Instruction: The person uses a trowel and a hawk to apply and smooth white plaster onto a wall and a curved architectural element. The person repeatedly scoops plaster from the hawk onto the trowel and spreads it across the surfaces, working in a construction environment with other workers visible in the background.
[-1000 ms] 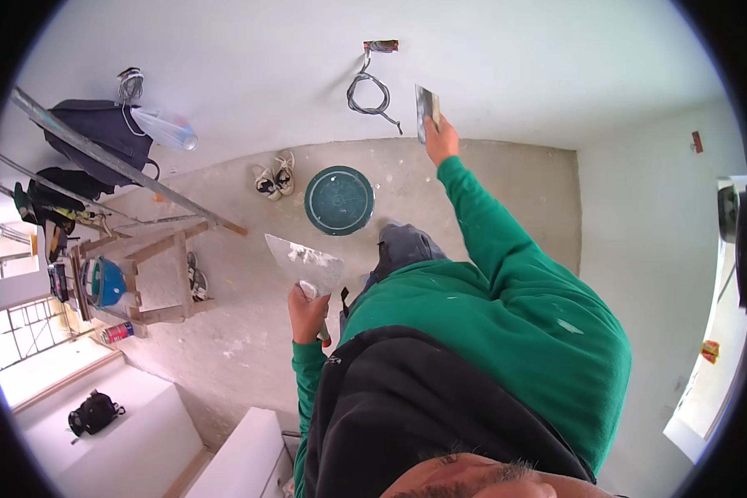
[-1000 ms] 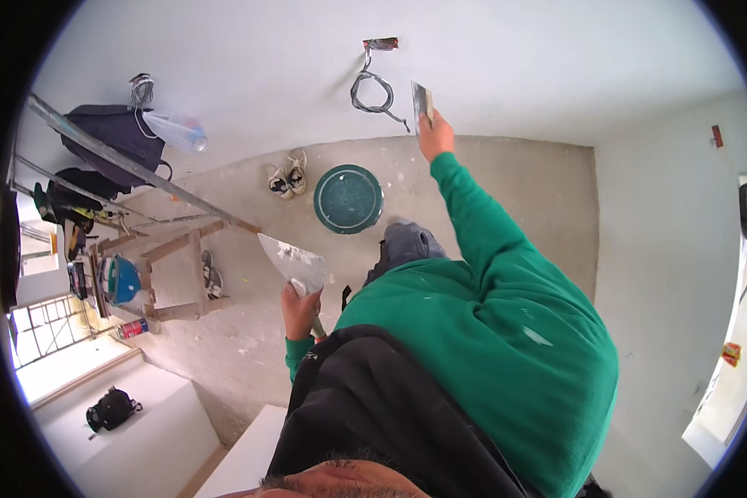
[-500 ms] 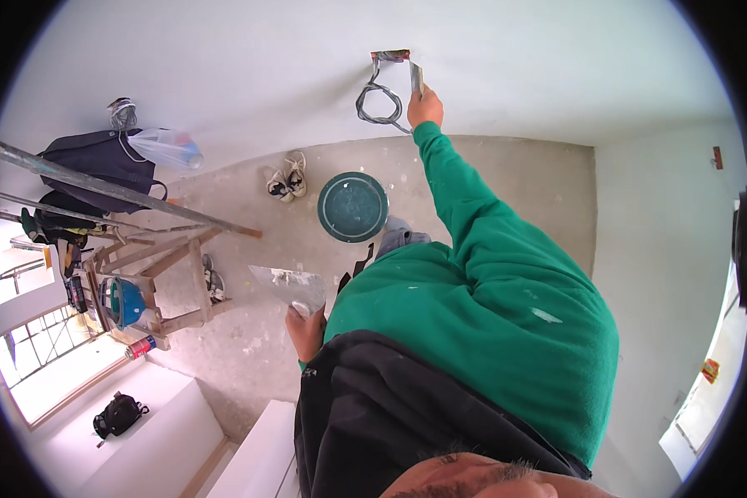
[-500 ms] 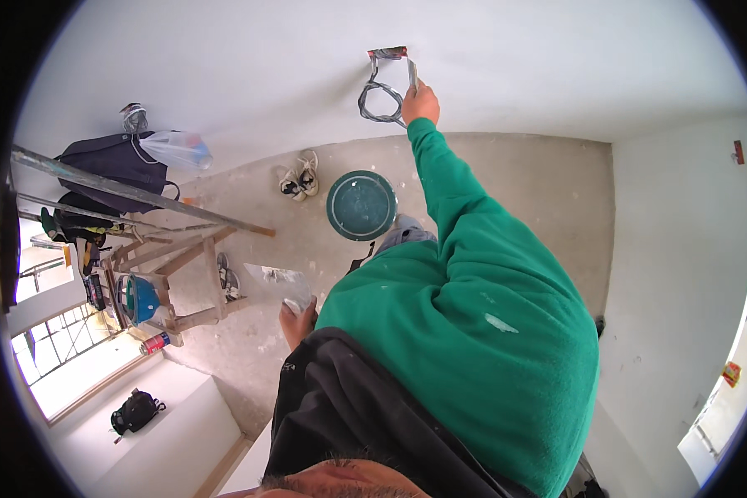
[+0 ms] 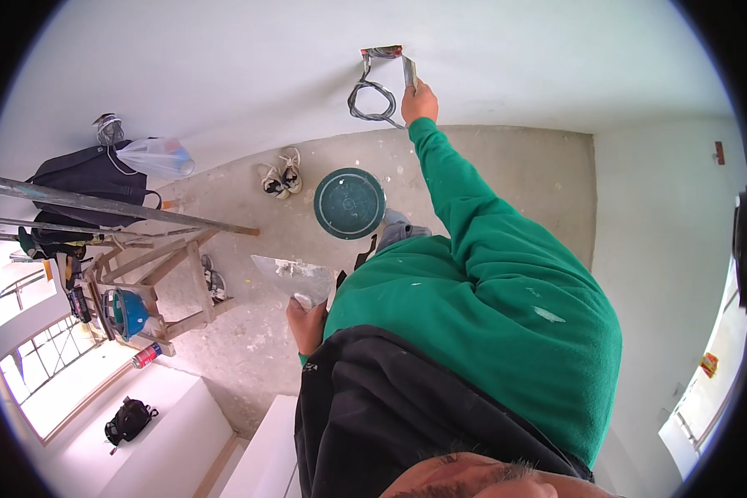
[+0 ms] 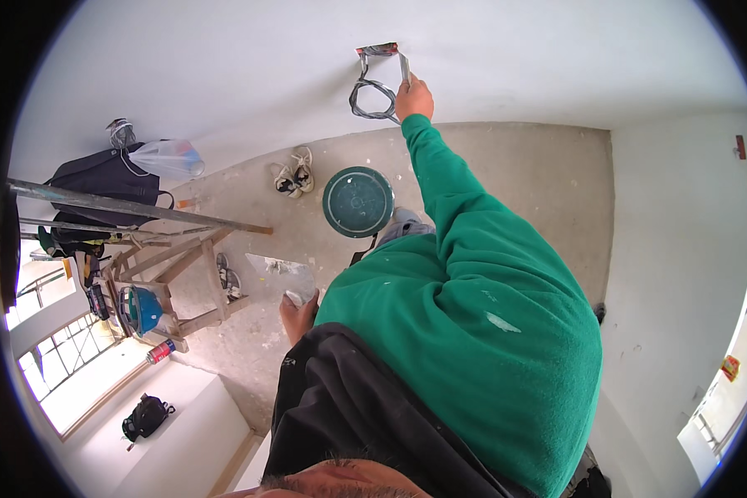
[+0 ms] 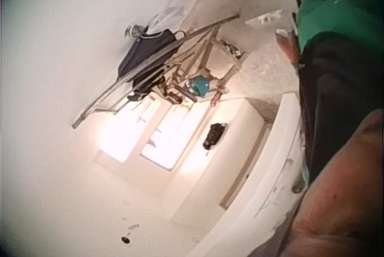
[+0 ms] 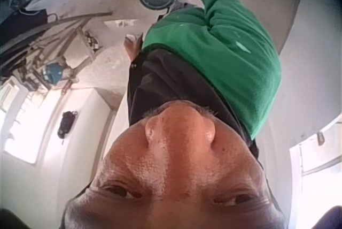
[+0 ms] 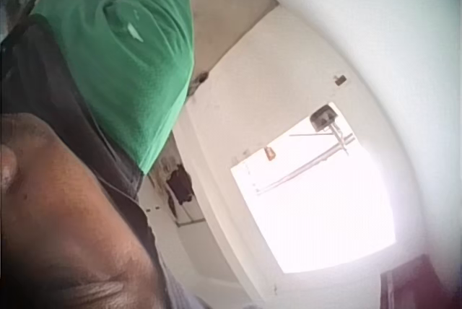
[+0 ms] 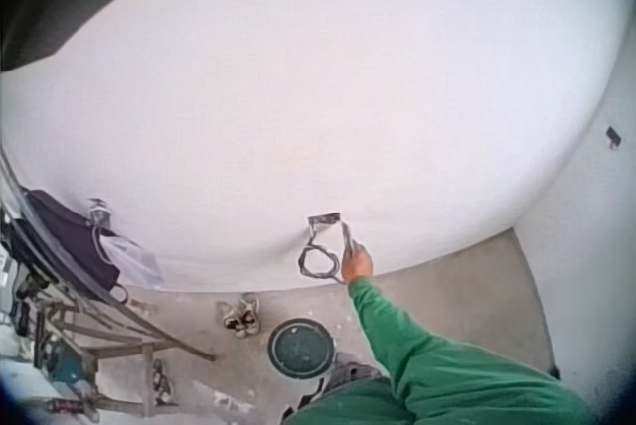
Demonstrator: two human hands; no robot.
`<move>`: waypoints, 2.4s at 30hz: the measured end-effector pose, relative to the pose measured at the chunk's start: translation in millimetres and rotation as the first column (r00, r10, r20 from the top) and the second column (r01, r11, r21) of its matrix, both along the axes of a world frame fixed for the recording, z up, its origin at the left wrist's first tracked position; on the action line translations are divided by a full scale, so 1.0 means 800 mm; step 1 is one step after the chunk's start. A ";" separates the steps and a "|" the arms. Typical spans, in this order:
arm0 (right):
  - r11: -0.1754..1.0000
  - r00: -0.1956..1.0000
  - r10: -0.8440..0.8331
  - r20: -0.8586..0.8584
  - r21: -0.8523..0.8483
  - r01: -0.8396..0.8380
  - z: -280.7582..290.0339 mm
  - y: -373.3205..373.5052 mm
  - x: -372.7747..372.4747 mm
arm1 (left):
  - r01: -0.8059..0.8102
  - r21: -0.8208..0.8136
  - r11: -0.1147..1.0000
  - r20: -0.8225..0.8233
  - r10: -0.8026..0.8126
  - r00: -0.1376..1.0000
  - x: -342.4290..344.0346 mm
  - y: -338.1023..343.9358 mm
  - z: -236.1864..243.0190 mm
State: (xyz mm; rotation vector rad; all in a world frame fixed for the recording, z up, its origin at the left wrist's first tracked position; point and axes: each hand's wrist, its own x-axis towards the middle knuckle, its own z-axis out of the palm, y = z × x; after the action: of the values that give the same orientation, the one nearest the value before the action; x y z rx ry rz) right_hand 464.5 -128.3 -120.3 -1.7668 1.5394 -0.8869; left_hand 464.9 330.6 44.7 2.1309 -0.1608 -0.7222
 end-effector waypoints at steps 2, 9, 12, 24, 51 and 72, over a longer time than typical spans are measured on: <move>1.000 1.000 -0.004 0.001 -0.018 0.004 -0.001 0.000 0.001 | -0.013 -0.020 1.000 -0.015 0.012 1.000 0.000 0.001 -0.003; 0.996 1.000 -0.003 0.006 -0.087 0.004 0.006 0.001 0.002 | -0.029 -0.024 0.999 -0.010 0.029 1.000 -0.006 0.002 -0.004; 0.997 1.000 0.002 -0.016 -0.079 -0.003 0.012 0.004 0.002 | -0.029 -0.015 0.999 -0.007 0.028 1.000 -0.008 0.004 -0.003; 0.990 0.999 0.040 0.014 -0.137 -0.038 0.022 0.010 -0.006 | -0.039 -0.054 0.998 -0.029 0.037 0.999 -0.018 0.008 -0.010; 0.994 0.989 0.024 -0.143 -0.106 -0.039 0.006 0.007 0.010 | -0.071 -0.066 0.995 -0.047 0.068 0.997 -0.024 0.001 -0.008; -0.181 -0.281 0.934 0.220 -0.384 -0.905 0.179 0.225 -0.021 | -0.119 -0.114 0.986 -0.248 0.087 0.965 -0.009 -0.003 0.028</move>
State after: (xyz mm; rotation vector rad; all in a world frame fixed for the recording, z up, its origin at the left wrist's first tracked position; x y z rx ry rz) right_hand 447.6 51.5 22.7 -1.8504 -0.5814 -0.3090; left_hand 458.1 328.3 67.4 1.8965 0.0351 -0.8793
